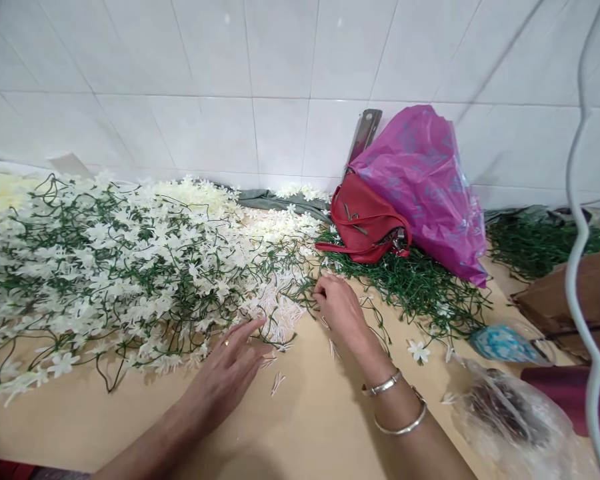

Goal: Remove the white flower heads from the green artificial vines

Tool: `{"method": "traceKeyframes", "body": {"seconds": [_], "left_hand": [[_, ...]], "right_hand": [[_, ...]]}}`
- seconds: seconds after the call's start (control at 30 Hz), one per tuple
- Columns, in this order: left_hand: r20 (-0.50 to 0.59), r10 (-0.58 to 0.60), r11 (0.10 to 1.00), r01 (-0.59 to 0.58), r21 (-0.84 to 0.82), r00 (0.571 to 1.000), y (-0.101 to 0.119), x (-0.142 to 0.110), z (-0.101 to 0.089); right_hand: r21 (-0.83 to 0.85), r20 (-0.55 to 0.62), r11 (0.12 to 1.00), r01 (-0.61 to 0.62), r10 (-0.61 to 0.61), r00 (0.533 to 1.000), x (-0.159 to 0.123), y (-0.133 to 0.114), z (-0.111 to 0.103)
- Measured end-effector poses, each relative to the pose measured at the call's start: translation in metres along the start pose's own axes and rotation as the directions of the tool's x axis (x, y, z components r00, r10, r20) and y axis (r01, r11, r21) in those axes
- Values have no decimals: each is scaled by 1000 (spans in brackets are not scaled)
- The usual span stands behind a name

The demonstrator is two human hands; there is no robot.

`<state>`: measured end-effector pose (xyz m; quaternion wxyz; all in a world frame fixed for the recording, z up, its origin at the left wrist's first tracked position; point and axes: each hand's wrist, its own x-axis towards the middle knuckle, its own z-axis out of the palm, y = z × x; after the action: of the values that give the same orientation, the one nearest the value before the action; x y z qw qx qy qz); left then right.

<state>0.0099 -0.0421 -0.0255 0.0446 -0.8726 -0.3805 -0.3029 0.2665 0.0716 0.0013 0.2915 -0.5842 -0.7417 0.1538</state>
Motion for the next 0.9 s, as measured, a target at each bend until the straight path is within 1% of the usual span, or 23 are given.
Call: {"method": "traceKeyframes", "body": {"seconds": [0.07,0.13,0.17,0.23,0.3,0.37,0.43,0.5,0.53,0.57,0.6,0.63,0.67,0.7,0.73,0.77,0.8,0.87,0.9], "left_hand": [[15,6,1000,-6,16,1000,-8,-1,-2],[-8,-2,999,3,42,1000,-17,0,-5],[-38,-15,998,17,60,999,-22,2,-6],[-124,-71,990,85,112,990,-30,8,-11],[-227,-160,966,199,164,961,-34,17,-21],[-287,-253,940,305,154,924,-32,27,-34],[-338,-301,926,358,121,892,-25,34,-47],[-380,-308,929,361,76,872,-15,36,-55],[-382,-297,939,340,47,875,-8,35,-56],[-361,-278,955,297,-3,890,-3,34,-55],[-300,-246,969,236,-71,922,3,33,-53],[-226,-231,968,200,-155,946,7,32,-49],[-154,-241,952,202,-230,958,10,31,-44],[-95,-269,925,230,-301,958,11,31,-38],[-47,-307,890,269,-369,951,12,31,-32],[-13,-348,847,308,-434,938,11,31,-27],[26,-392,793,352,-498,919,10,32,-22],[107,-467,661,427,-617,878,8,34,-13],[153,-499,584,461,-668,853,7,36,-11]], "right_hand": [[-20,25,1000,-12,12,1000,-9,0,-8],[-42,23,999,-23,24,999,-18,0,-21],[-54,12,998,-27,28,1000,-22,-1,-29],[-80,-33,996,-42,40,999,-29,-5,-47],[-101,-144,992,-75,60,988,-34,-9,-63],[-78,-234,992,-101,80,969,-37,-16,-76],[-29,-293,993,-118,104,950,-40,-26,-81],[42,-305,994,-97,106,946,-43,-38,-78],[91,-261,993,-74,96,960,-44,-44,-74],[154,-189,986,-62,91,978,-46,-51,-68],[225,-114,973,-52,79,990,-48,-58,-61],[291,-11,955,-56,61,998,-50,-64,-54],[330,81,941,-75,50,995,-53,-70,-46],[345,136,935,-84,39,990,-55,-74,-38],[341,150,937,-74,24,988,-58,-79,-31],[321,125,946,-40,-1,992,-62,-82,-24],[285,76,959,2,-24,997,-65,-86,-18],[196,-1,977,88,-90,996,-73,-91,-8],[155,-15,980,122,-122,992,-77,-93,-4]]}}
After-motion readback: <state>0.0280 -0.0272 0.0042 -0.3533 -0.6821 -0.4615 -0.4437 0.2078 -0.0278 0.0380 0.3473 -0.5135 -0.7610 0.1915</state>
